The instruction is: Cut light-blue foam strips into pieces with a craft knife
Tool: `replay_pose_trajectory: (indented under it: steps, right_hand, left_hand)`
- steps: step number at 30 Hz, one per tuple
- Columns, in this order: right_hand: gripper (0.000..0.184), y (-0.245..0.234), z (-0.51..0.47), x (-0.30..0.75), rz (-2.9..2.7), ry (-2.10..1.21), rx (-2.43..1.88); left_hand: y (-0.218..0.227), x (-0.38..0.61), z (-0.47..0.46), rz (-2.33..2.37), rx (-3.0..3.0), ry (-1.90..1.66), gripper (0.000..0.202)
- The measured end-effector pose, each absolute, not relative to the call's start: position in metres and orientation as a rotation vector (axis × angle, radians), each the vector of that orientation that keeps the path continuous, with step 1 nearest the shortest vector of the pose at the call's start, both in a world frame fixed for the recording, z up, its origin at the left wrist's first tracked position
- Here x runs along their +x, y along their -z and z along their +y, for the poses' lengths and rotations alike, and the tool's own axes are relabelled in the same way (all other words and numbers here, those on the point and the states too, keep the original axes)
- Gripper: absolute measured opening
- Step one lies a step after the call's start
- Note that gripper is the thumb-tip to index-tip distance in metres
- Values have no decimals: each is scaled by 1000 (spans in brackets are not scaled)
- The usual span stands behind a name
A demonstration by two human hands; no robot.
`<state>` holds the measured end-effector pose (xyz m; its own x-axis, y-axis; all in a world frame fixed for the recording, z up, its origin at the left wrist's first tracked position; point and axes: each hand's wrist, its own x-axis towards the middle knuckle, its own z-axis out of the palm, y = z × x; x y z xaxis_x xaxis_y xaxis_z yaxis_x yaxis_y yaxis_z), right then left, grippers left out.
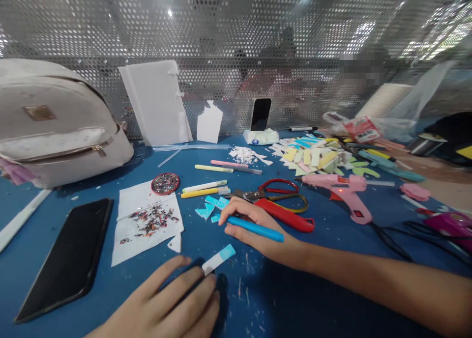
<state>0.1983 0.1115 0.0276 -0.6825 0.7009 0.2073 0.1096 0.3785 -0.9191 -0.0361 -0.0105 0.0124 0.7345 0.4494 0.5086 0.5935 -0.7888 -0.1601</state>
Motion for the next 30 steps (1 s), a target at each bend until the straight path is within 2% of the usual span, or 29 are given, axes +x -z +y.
replay_pose_trajectory:
  steps: [4, 11, 17, 24, 30]
  right_hand:
    - [12, -26, 111, 200, -2096, -1239, -712]
    - [20, -29, 105, 203, -2211, -1196, -718]
    - [24, -31, 107, 205, -2177, -1318, -631]
    - [23, -26, 108, 200, -1927, -1551, -673]
    - [17, -31, 110, 203, -2032, -1449, -621]
  left_hand:
    - [-20, -30, 8, -913, -2630, 672, 35]
    - [11, -35, 8, -985, -2629, 865, 38]
    - [4, -35, 10, -959, -2609, 887, 40]
    - [-26, -37, 10, -729, -2820, 615, 37]
    - [-25, -38, 11, -647, -2881, 528, 39]
